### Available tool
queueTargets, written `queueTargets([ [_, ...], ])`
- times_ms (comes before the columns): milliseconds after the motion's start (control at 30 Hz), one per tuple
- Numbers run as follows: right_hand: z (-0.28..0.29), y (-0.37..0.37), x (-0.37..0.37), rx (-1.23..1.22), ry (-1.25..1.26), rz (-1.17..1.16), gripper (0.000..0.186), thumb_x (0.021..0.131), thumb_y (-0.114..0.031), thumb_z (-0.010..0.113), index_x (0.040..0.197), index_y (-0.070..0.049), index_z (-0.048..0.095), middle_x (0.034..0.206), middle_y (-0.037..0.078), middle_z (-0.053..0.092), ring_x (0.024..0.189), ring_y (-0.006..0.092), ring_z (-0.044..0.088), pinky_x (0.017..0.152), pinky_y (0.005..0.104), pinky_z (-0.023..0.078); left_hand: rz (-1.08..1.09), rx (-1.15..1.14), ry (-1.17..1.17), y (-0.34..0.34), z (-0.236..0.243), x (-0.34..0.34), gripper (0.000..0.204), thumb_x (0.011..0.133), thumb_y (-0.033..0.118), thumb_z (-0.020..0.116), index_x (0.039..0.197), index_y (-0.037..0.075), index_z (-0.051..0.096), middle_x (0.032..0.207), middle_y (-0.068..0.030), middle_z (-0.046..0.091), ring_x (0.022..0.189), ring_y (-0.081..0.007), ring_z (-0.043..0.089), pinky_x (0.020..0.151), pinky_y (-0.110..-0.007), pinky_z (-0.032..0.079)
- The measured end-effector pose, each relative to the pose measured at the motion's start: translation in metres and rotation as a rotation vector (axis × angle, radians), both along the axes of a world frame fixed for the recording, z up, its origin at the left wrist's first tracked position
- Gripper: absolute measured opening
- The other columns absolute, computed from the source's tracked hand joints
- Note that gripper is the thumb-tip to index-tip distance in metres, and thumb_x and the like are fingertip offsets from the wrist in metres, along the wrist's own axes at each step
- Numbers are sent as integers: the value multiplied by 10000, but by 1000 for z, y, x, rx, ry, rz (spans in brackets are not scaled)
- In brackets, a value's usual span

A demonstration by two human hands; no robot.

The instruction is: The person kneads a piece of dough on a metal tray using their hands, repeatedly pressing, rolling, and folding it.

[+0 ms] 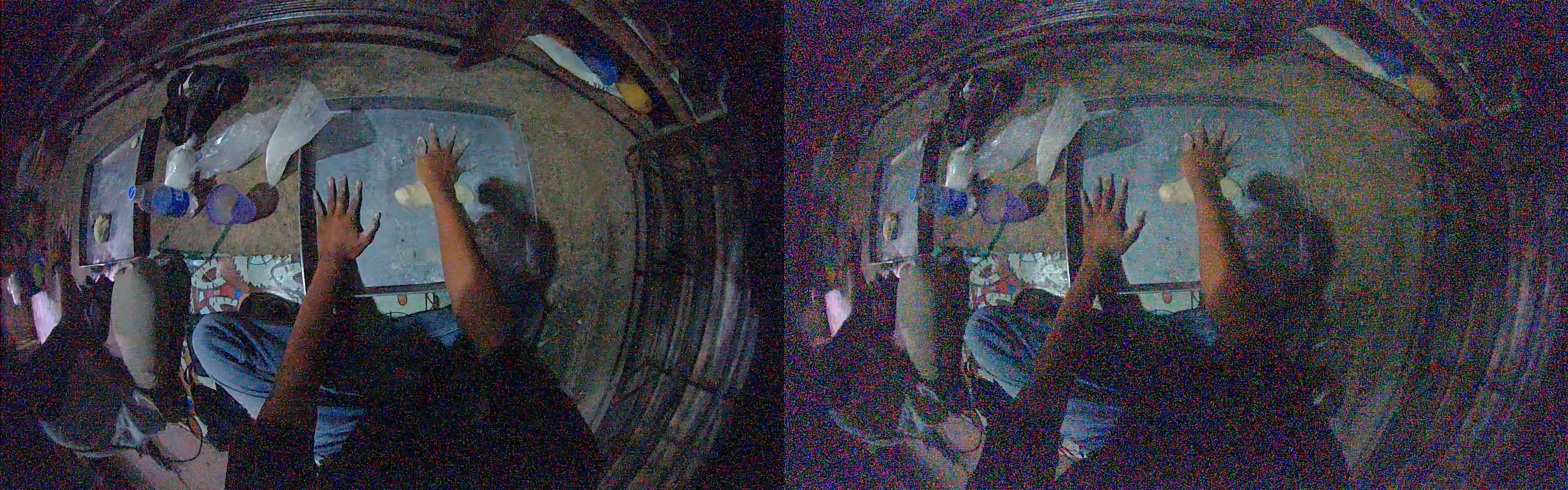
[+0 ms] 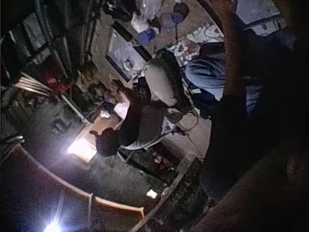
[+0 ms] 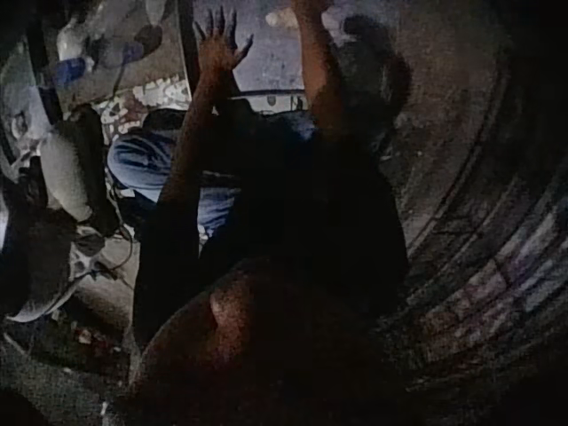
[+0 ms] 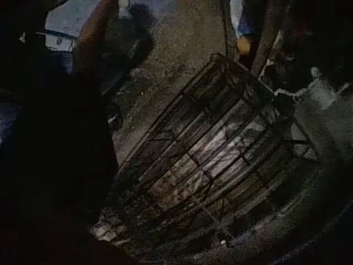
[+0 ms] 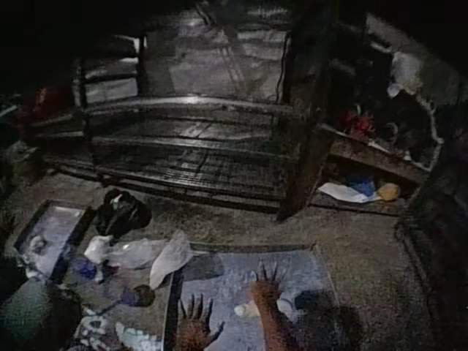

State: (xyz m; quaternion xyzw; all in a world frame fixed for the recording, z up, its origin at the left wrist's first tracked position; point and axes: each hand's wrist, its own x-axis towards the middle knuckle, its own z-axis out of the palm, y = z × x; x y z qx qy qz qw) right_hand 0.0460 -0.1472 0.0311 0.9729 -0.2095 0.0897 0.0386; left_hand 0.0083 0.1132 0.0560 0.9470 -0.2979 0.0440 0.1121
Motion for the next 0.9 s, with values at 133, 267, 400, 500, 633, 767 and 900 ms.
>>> queueTargets([
  [133, 3, 22, -51, 304, -47, -58, 567, 981, -502, 444, 1487, -247, 423, 1602, 159, 264, 1458, 504, 165, 1078, 761, 174, -1, -28, -16, -1, -9, 2, 788, 927, 609, 456, 1553, 160, 290, 1635, -155, 173, 1516, -353, 115, 1190, -615, 40],
  [267, 20, 51, -127, 141, 125, 104, 659, 959, -512, 499, 1529, -220, 344, 1607, 171, 242, 1451, 532, 151, 1071, 776, 125, 4, -21, -31, -1, -14, 3, 779, 931, 603, 458, 1544, 145, 312, 1628, -159, 195, 1511, -361, 136, 1189, -613, 52],
  [400, 37, 97, -197, 231, 122, 43, 777, 925, -588, 528, 1539, -162, 315, 1612, 242, 153, 1466, 537, 61, 1045, 804, 95, 3, -24, -15, -1, -11, 1, 779, 932, 599, 464, 1536, 127, 325, 1619, -162, 220, 1511, -358, 136, 1193, -607, 60],
  [500, 42, 119, -211, 287, 123, 2, 912, 864, -684, 550, 1539, -121, 304, 1599, 308, 76, 1454, 567, -21, 1040, 809, 65, 1, -33, -33, -1, -7, 0, 785, 931, 606, 457, 1540, 132, 317, 1622, -160, 211, 1514, -351, 127, 1199, -598, 50],
  [633, 33, 120, -179, 260, 135, -96, 1075, 790, -776, 558, 1531, -46, 286, 1579, 350, 73, 1416, 627, -35, 1044, 805, 29, -9, -21, 17, 0, -4, 0, 818, 915, 621, 468, 1553, 142, 287, 1625, -162, 200, 1515, -358, 117, 1198, -600, 39],
  [767, 21, 92, -115, 255, -269, 0, 1018, 788, -763, 571, 1496, -58, 375, 1582, 332, 112, 1451, 561, 17, 1045, 806, 46, -28, 33, -6, 3, -3, 0, 866, 891, 642, 484, 1562, 144, 258, 1625, -174, 192, 1512, -377, 109, 1191, -615, 30],
  [900, 26, 59, -69, 133, -68, 28, 903, 846, -713, 538, 1510, -122, 378, 1616, 244, 118, 1473, 515, 28, 1066, 785, 96, -57, -37, 19, 2, -3, 1, 893, 880, 651, 492, 1561, 124, 254, 1624, -192, 183, 1508, -398, 110, 1179, -638, 31],
])
